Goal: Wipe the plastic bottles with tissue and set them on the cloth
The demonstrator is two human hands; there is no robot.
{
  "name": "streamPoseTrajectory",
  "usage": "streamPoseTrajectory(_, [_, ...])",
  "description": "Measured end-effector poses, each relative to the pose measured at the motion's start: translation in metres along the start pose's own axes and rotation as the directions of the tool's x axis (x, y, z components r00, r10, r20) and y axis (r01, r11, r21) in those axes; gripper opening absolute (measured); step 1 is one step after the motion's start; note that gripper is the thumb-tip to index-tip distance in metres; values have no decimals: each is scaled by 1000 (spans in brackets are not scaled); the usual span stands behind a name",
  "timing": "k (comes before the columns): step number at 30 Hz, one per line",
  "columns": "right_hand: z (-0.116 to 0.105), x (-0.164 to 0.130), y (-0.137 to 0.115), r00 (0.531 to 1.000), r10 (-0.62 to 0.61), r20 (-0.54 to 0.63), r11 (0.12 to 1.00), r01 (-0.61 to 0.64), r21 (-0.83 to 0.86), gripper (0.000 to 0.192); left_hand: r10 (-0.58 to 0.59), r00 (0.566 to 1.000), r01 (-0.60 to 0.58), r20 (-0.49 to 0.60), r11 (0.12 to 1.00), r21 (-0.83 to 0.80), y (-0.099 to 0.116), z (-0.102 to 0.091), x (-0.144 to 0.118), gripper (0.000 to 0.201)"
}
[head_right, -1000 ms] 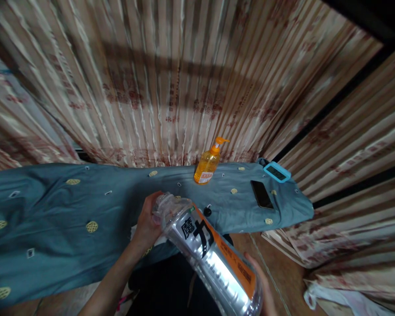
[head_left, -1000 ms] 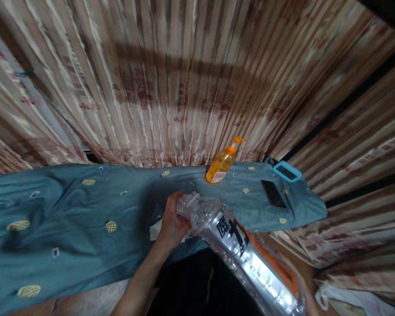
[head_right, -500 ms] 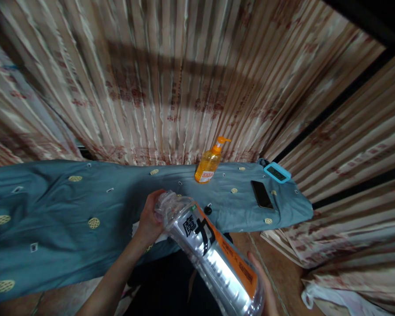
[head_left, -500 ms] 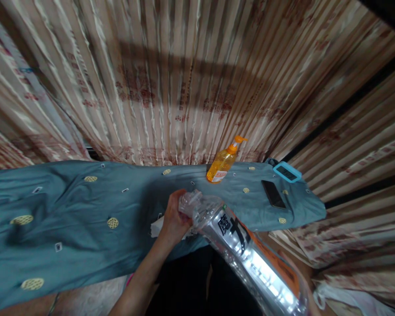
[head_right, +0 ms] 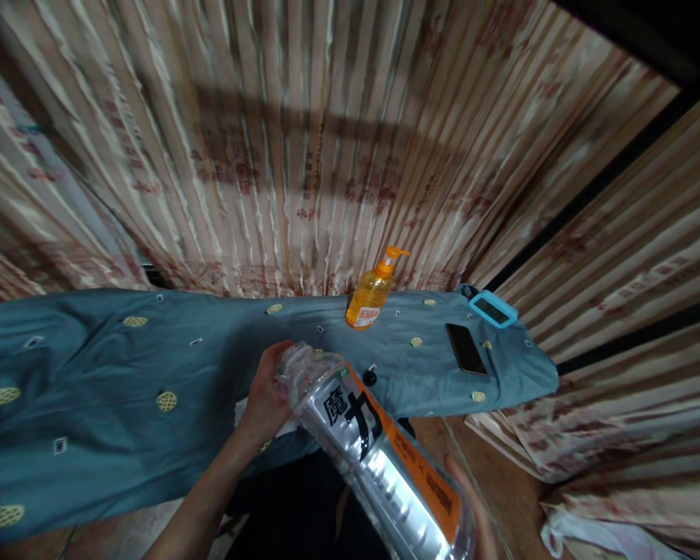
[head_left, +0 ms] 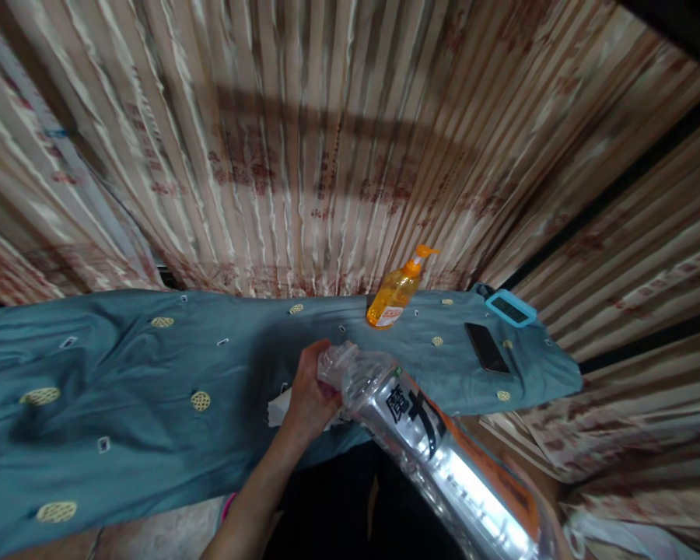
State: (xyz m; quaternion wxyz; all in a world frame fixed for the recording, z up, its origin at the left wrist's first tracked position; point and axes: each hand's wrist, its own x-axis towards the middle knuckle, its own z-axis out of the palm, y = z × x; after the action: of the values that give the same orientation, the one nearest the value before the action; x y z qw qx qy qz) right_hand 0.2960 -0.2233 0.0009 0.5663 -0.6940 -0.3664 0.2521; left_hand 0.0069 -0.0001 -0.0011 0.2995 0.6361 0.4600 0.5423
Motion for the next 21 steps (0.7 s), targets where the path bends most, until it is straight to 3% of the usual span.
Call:
streamPoseTrajectory(6, [-2, 29, 26, 1000, 5, 7, 1000, -5, 24, 53, 1, 1000, -1, -3, 1000, -14, 1, 0, 0, 80])
streamPoseTrajectory(13, [-4, 26, 43, 1000, 13, -19, 1000, -12, 9, 62, 12, 1000, -12, -14, 1000, -1, 2, 1, 1, 76])
streamPoseTrajectory(21, [-1, 25, 40, 994, -22, -109, 1000, 21, -7, 105, 25, 1000, -25, -20, 1000, 0, 2, 1, 2, 75])
